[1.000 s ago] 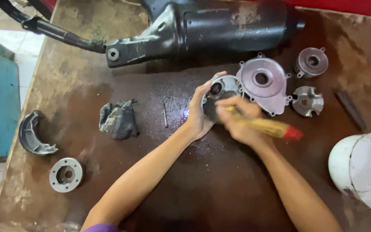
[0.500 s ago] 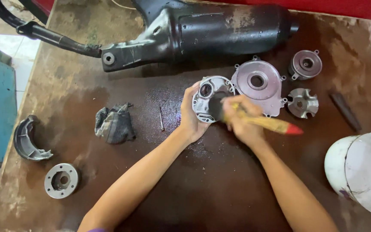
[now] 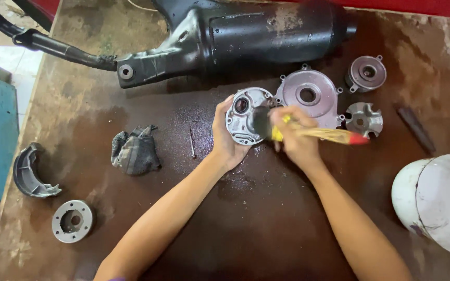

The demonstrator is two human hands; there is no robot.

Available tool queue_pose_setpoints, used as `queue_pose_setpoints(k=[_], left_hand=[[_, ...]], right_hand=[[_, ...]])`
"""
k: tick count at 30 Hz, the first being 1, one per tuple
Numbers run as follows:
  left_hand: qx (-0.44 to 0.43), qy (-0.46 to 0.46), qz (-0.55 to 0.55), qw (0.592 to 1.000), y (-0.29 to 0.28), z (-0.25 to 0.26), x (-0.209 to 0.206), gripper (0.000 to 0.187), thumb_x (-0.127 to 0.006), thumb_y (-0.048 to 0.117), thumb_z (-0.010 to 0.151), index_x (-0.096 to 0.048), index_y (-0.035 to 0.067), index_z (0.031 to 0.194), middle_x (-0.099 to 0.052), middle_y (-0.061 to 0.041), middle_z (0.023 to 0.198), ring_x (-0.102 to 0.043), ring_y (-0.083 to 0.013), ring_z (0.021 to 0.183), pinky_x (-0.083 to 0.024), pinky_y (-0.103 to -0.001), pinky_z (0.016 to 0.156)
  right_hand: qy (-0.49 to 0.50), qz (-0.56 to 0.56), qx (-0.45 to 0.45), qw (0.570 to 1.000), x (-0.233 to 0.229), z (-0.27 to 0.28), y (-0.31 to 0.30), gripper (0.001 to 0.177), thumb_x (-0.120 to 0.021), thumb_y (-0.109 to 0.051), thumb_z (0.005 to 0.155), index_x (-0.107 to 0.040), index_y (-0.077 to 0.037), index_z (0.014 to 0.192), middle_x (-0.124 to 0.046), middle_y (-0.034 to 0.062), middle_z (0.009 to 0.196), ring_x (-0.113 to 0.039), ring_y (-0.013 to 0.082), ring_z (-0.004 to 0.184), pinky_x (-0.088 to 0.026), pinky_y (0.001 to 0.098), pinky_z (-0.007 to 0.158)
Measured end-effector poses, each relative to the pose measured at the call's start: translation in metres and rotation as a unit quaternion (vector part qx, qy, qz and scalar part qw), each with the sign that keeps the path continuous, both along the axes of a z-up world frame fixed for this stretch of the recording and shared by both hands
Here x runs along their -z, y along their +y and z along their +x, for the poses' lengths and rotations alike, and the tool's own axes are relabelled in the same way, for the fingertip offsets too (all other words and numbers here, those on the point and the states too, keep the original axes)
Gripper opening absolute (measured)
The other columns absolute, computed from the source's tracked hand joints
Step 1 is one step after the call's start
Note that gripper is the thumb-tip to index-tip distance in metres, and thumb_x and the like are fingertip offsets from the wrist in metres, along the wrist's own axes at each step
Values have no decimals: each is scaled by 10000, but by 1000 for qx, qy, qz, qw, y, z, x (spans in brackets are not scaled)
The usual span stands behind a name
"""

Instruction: The person scrubs various disassembled mechanical parts, including a circular metal housing and a curved plastic cover, using a yellow-handled brush. The person repeatedly dips the brush into a white bowl of liquid and scrubs the parts on a brown workbench.

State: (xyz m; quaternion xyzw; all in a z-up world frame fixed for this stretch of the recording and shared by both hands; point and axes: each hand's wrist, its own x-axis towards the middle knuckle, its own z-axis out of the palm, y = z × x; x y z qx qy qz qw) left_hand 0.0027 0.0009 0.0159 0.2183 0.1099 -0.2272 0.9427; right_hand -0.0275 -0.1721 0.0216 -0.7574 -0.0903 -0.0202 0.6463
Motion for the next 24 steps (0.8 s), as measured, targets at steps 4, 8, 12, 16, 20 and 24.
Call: queue_pose_setpoints(k=[4,8,12,16,20,24], left_hand=[[12,-7,1,1000,-1,2,-3,468,-556,491,936,-669,140,1225,-728,-29,1175,-697,-191,1042,-560,-388,936],[7,-4,28,1000,2,-1,-9,476,-551,496,928,-673,141,1220,-730,-33,1167,-697,-197,1045,-558,-380,931],[3,-12,27,1000,0,-1,-6,452,-558,497,938,-662,148,1205,-727,-30,1155,-698,-206,1042,-568,-398,918],[5,-1,19,1000,1,0,-10,462,-548,507,933,-674,151,1199,-728,-24,1168,-707,-195,1041,-581,-399,924],[0,8,44,999,1,0,-11,448,-553,500,930,-679,158,1190,-728,-20,1162,-705,-196,1030,-578,-402,920],[8,-20,25,999,0,0,-5,447,-558,496,937,-677,149,1192,-730,-32,1162,-708,-197,1039,-574,-394,934]], right_hand=[[-67,6,79,995,-3,1,-1,108,-601,-134,1063,-595,-27,1067,-639,36,771,-566,75,573,-443,238,458],[-1,-70,-51,996,-1,-1,0,113,-639,-135,1008,-648,-33,1056,-634,35,707,-568,81,532,-440,233,441],[-16,26,47,998,10,0,-5,112,-604,-151,1069,-617,-41,1088,-647,30,765,-571,84,557,-437,226,444],[47,48,-10,998,7,4,-5,116,-646,-145,1020,-640,-32,1042,-696,45,767,-596,97,516,-465,246,406],[-27,45,97,994,-7,1,-1,117,-595,-170,1069,-606,-53,1083,-665,29,753,-582,80,522,-424,226,410],[-8,-1,3,1000,-7,-1,1,114,-626,-144,1029,-635,-39,1072,-653,40,745,-575,76,517,-434,217,435]])
